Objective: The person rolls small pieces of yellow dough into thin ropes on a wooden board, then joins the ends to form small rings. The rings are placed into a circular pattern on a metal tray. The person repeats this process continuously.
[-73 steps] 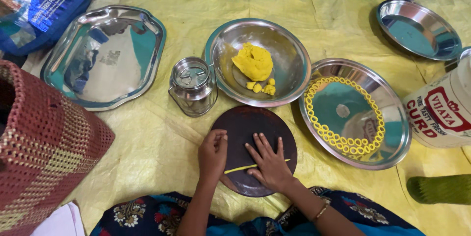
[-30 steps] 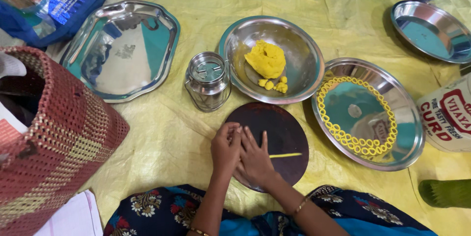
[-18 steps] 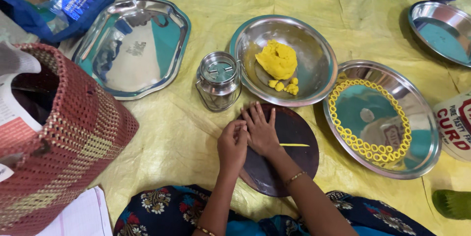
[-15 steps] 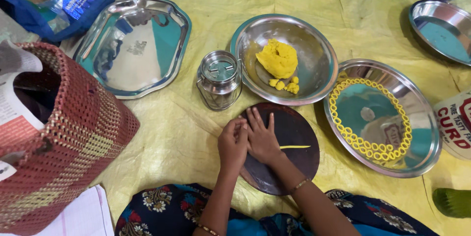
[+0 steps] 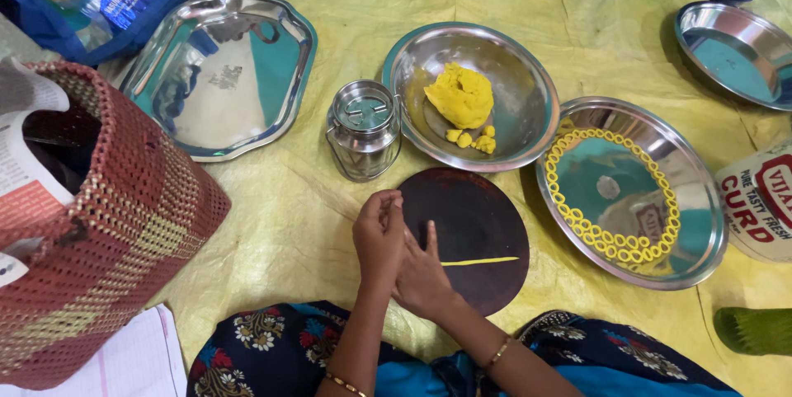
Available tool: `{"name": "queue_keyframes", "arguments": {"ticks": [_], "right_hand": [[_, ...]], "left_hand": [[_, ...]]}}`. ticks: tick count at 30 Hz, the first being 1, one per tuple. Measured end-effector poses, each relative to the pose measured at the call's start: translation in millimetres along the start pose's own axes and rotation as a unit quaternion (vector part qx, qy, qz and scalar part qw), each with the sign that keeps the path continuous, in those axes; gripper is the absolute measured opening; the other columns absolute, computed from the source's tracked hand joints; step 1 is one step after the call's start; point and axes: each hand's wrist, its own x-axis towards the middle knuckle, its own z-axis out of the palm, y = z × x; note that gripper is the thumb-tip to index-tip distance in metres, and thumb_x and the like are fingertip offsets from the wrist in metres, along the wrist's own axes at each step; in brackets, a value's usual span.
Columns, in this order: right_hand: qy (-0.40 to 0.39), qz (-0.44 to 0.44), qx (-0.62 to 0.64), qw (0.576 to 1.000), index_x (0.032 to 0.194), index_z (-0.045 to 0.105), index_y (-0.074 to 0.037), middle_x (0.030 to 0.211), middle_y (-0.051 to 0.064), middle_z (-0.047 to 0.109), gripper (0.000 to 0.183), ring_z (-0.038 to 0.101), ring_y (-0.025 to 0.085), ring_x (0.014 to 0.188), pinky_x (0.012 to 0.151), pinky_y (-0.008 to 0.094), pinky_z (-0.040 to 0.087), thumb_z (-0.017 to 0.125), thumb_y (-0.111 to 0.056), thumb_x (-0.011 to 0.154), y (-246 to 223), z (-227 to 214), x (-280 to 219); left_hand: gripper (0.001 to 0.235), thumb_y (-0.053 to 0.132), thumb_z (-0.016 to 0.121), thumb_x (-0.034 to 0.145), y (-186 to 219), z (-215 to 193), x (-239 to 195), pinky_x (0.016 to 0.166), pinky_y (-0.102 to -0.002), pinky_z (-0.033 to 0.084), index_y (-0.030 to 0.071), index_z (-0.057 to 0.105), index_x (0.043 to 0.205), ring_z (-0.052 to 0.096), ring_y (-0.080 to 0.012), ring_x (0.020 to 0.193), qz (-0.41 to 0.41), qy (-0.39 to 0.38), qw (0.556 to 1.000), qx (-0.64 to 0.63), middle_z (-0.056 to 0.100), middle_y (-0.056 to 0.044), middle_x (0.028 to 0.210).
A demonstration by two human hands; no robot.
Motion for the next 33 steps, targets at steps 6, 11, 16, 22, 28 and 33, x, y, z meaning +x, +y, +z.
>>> {"name": "queue_keyframes", "arguments": {"ticks": [6, 11, 16, 22, 28, 33], "right_hand": [[-0.044, 0.046, 0.002, 0.998, 0.157, 0.034, -0.01, 0.163, 0.015, 0.029, 0.078, 0.011, 0.039, 0.156, 0.118, 0.076, -0.002, 0.053, -0.05, 0.092, 16, 4, 40], [0.05, 0.05, -0.051, 0.996, 0.159, 0.03, -0.017, 0.168, 0.019, 0.014, 0.082, 0.004, 0.036, 0.156, 0.11, 0.079, 0.0, 0.054, -0.05, 0.088, 50, 5, 82], [0.058, 0.016, -0.047, 0.997, 0.161, 0.027, -0.016, 0.169, 0.018, 0.018, 0.082, 0.01, 0.035, 0.157, 0.112, 0.078, -0.001, 0.054, -0.049, 0.09, 46, 10, 74], [-0.053, 0.022, 0.051, 0.997, 0.157, 0.032, -0.007, 0.164, 0.016, 0.03, 0.078, 0.016, 0.037, 0.156, 0.119, 0.078, -0.005, 0.052, -0.05, 0.095, 6, 2, 22], [0.007, 0.036, 0.036, 0.999, 0.157, 0.029, -0.002, 0.164, 0.023, 0.023, 0.082, 0.012, 0.04, 0.154, 0.113, 0.078, -0.002, 0.053, -0.049, 0.094, 3, -10, 2], [0.067, 0.086, -0.032, 0.994, 0.154, 0.033, -0.01, 0.165, 0.021, 0.02, 0.077, 0.01, 0.037, 0.154, 0.111, 0.077, 0.003, 0.049, -0.056, 0.095, 34, -5, -10]], "left_hand": [[0.02, 0.014, 0.063, 0.099, -2, -2, 2, 0.079, -0.026, 0.057, 0.001, 0.071, 0.11, 0.072, -0.0121, 0.09, -0.012, 0.007, 1.0, -0.027, 0.076, -0.007, 0.098], [0.019, 0.013, 0.064, 0.097, -12, 2, 5, 0.074, -0.027, 0.054, 0.001, 0.072, 0.11, 0.071, -0.0135, 0.085, -0.011, 0.004, 1.0, -0.012, 0.077, -0.008, 0.095], [0.019, 0.013, 0.064, 0.097, -20, 6, 7, 0.074, -0.028, 0.056, 0.001, 0.072, 0.11, 0.072, -0.015, 0.085, -0.018, -0.001, 1.0, -0.018, 0.077, -0.01, 0.095], [0.02, 0.015, 0.064, 0.098, -13, 6, 1, 0.08, -0.027, 0.057, 0.001, 0.071, 0.111, 0.073, -0.0145, 0.092, -0.006, -0.009, 1.0, -0.011, 0.077, -0.01, 0.098], [0.019, 0.016, 0.064, 0.099, -3, 3, -2, 0.075, -0.027, 0.056, 0.002, 0.071, 0.11, 0.071, -0.0125, 0.086, -0.006, -0.018, 1.0, -0.001, 0.077, -0.008, 0.095], [0.019, 0.015, 0.065, 0.098, -7, 5, 0, 0.071, -0.026, 0.054, 0.002, 0.072, 0.11, 0.068, -0.0108, 0.08, -0.023, -0.013, 0.999, -0.021, 0.076, -0.007, 0.092]]}}
